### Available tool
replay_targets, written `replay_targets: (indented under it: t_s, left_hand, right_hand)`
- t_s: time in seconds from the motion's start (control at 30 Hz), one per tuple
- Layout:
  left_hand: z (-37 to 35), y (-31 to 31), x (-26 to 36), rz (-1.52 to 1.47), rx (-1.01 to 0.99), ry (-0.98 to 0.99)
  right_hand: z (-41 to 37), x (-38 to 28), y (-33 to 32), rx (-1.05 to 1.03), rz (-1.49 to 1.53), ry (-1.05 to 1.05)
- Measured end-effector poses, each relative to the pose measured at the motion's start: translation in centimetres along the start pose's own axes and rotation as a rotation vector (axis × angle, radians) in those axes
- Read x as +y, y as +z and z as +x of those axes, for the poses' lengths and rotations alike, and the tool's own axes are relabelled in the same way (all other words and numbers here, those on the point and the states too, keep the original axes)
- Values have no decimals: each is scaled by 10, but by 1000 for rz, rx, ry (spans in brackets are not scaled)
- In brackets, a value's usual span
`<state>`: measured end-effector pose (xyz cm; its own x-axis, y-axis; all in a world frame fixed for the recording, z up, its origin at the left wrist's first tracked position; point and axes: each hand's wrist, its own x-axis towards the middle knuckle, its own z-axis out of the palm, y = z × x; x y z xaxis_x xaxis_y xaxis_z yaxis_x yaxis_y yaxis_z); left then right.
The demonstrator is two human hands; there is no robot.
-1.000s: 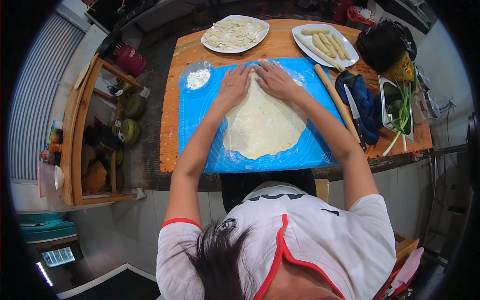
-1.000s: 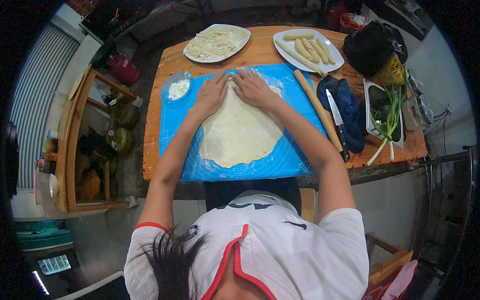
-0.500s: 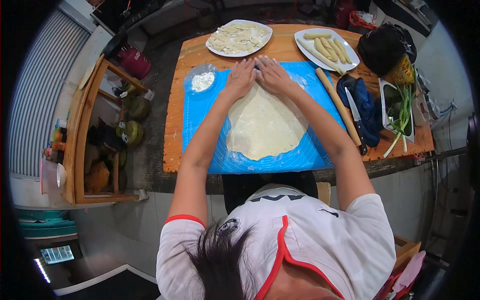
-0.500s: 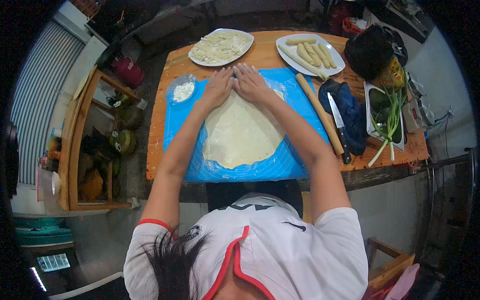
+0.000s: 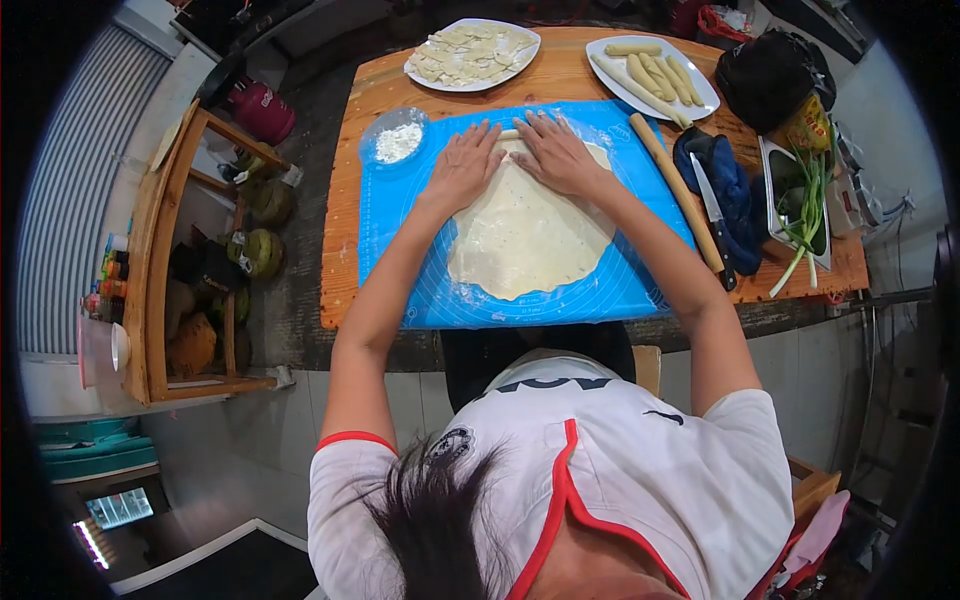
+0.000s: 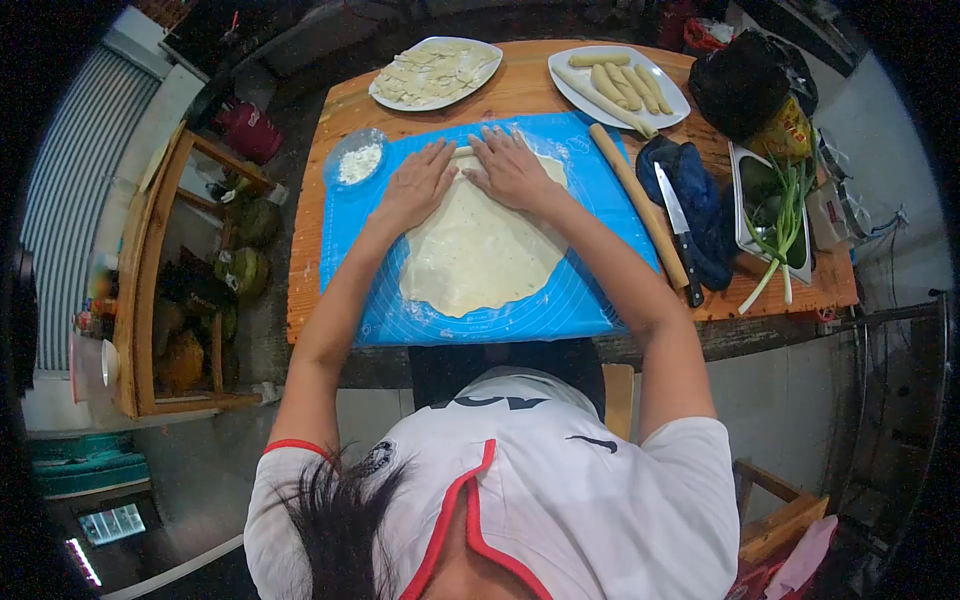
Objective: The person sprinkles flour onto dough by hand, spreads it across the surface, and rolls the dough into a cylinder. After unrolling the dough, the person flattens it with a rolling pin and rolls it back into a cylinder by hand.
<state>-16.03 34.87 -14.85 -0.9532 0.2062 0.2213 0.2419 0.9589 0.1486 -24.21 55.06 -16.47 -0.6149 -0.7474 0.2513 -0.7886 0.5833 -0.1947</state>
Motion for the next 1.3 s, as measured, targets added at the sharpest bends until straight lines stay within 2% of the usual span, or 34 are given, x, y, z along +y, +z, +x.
replay_targets:
  t_s: [0.4, 0.53, 0.6, 0.63, 0.7, 0.8, 0.83, 0.9, 1.0, 1.3]
  left_hand:
    - [-41, -17, 35, 163, 66, 4]
    - [-38, -12, 24, 108, 183, 16]
    - [-18, -10, 12, 69, 240, 4]
    - [-7, -11, 8, 13, 218, 5]
    - [24, -15, 9, -98, 189, 13]
    - [47, 10, -3, -100, 194, -30]
    - [47, 12, -5, -118, 93, -78]
    - [34, 21, -7, -132, 86, -76]
    - [15, 25, -13, -115, 58, -66]
    - [-21, 4, -5, 26, 17, -5]
  right_hand:
    - [-38, -18, -22, -18, -49, -8]
    - [-38, -21, -33, -51, -120, -1]
    - [-13, -6, -18, 109, -71, -25]
    - [1, 1, -7, 184, -42, -39]
    - [28, 11, 1, 141, 21, -12]
    - [47, 16, 5, 82, 74, 28]
    - [46, 19, 8, 59, 81, 32]
    - [29, 25, 10, 34, 129, 18]
    - [7, 25, 7, 49, 6, -64]
    - [-27, 12, -11, 24, -81, -12]
